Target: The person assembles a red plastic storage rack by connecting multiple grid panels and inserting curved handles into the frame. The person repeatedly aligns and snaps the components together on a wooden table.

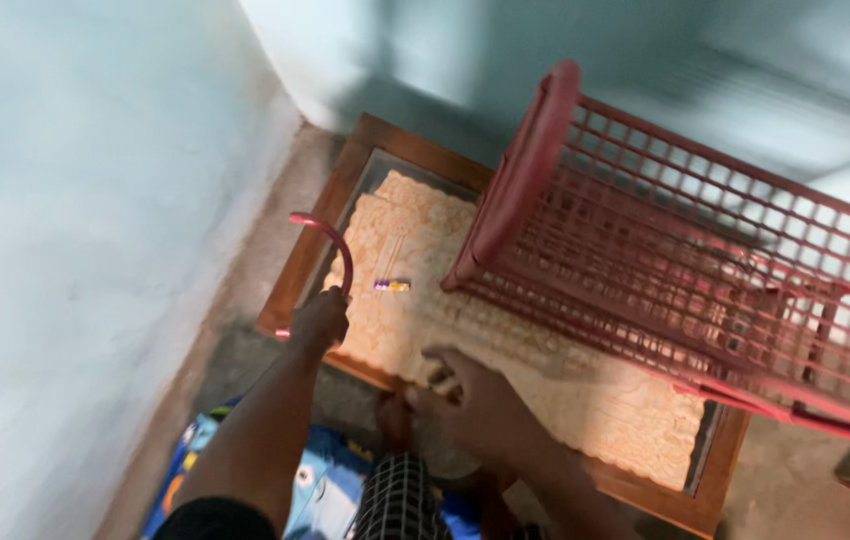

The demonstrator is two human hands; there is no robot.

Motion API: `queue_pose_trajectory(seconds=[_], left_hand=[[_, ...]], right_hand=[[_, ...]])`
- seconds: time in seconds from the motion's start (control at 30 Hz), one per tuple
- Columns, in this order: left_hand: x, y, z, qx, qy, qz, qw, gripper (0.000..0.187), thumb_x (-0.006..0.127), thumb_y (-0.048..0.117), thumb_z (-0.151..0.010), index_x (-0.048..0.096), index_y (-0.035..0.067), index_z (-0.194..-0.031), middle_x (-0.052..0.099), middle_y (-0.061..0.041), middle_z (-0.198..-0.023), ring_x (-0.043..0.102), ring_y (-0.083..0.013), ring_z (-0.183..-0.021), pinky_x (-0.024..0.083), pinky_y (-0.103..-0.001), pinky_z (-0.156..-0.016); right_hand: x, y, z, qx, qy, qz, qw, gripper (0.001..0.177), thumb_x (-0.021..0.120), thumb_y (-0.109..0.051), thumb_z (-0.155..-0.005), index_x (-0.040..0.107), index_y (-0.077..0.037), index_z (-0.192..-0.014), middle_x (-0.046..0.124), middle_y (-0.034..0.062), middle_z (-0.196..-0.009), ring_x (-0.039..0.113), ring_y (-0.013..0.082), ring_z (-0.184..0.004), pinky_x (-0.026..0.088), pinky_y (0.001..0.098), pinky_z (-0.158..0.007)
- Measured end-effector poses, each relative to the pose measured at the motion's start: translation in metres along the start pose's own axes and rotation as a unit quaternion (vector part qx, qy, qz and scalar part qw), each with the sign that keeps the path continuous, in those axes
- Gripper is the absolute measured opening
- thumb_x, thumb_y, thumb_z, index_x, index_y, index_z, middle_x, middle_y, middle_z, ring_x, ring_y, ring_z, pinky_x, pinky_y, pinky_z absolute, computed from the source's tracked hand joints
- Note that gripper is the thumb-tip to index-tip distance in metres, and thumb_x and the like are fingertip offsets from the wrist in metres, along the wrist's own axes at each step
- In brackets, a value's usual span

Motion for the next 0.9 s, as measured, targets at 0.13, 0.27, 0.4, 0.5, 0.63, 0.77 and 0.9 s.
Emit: queue_pose_trajectory(seconds=[0.13, 0.27, 0.4, 0.5, 0.63, 0.77, 0.9], left_hand=[[0.055, -0.028, -0.071, 0.020, 0.000, -0.053, 0.998, 0.024, 0.054, 0.025, -0.101, 0.063, 0.010, -0.117, 0.069, -0.012, -0.118, 0.064, -0.0323, -0.119, 0.051, -0.049, -0.100], [0.098, -0.043, -0.095, 0.076, 0.024, -0.095, 0.992, 0.034, 0.059, 0.016, -0.090, 0.061, 0.009, -0.124, 0.066, -0.016, -0.119, 0.061, -0.0342, -0.121, 0.050, -0.048, -0.102], [0.110, -0.059, -0.094, 0.034, 0.008, 0.032, 0.999, 0.043, 0.061, 0.031, -0.099, 0.052, 0.004, -0.132, 0.057, -0.022, -0.133, 0.053, -0.0405, -0.130, 0.046, -0.053, -0.104], [0.088, -0.047, -0.085, 0.072, 0.009, -0.019, 0.997, 0.076, 0.071, 0.043, -0.090, 0.038, 0.000, -0.143, 0.048, -0.031, -0.141, 0.045, -0.0443, -0.135, 0.039, -0.051, -0.112], [0.037, -0.024, -0.058, 0.060, 0.003, -0.029, 0.998, 0.089, 0.076, 0.053, -0.082, 0.040, 0.002, -0.146, 0.044, -0.030, -0.147, 0.041, -0.0480, -0.135, 0.036, -0.055, -0.111], [-0.045, 0.052, -0.069, 0.083, 0.117, 0.196, 0.970, 0.062, 0.066, 0.043, -0.092, 0.055, 0.004, -0.138, 0.059, -0.031, -0.129, 0.056, -0.0491, -0.121, 0.046, -0.057, -0.101], [-0.159, 0.207, -0.071, 0.399, 0.210, 0.425, 0.785, 0.030, 0.059, 0.017, -0.097, 0.062, 0.002, -0.123, 0.067, -0.022, -0.120, 0.064, -0.0431, -0.113, 0.053, -0.050, -0.094]], right_hand=[[-0.002, -0.014, -0.013, 0.051, 0.013, -0.023, 0.998, 0.055, 0.074, -0.033, -0.086, 0.063, -0.018, -0.138, 0.077, 0.0062, -0.106, 0.074, 0.0161, -0.089, 0.061, 0.0318, -0.080], [-0.021, -0.034, -0.002, 0.085, 0.029, -0.054, 0.994, 0.051, 0.073, -0.030, -0.086, 0.067, -0.018, -0.135, 0.079, 0.0018, -0.100, 0.073, 0.0129, -0.089, 0.061, 0.0319, -0.080], [-0.071, -0.091, 0.047, -0.097, 0.141, -0.054, 0.984, 0.033, 0.077, -0.026, -0.093, 0.073, -0.007, -0.120, 0.074, 0.0044, -0.098, 0.076, 0.0144, -0.090, 0.064, 0.0314, -0.080], [-0.138, -0.109, 0.081, -0.008, 0.316, -0.043, 0.948, 0.020, 0.071, -0.021, -0.100, 0.072, -0.003, -0.109, 0.069, 0.0106, -0.089, 0.066, 0.0191, -0.079, 0.060, 0.0356, -0.070], [-0.216, -0.161, 0.051, -0.091, 0.479, 0.098, 0.867, 0.020, 0.066, -0.020, -0.104, 0.068, 0.000, -0.104, 0.068, 0.0073, -0.081, 0.063, 0.0156, -0.067, 0.053, 0.0328, -0.062], [-0.254, -0.184, -0.033, -0.073, 0.423, 0.038, 0.903, 0.030, 0.072, -0.027, -0.092, 0.066, -0.003, -0.109, 0.073, 0.0145, -0.085, 0.069, 0.0142, -0.065, 0.054, 0.0290, -0.053], [-0.265, -0.180, -0.098, 0.104, 0.352, 0.135, 0.920, 0.026, 0.064, -0.023, -0.095, 0.073, 0.000, -0.086, 0.073, 0.0153, -0.082, 0.072, 0.0213, -0.061, 0.060, 0.0327, -0.055]])
Point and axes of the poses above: each hand's wrist, its own z-axis away from the middle knuckle, its own x-axis out of the palm, y = z × x, the point moved 7 cm from there along -z, towards the middle knuckle
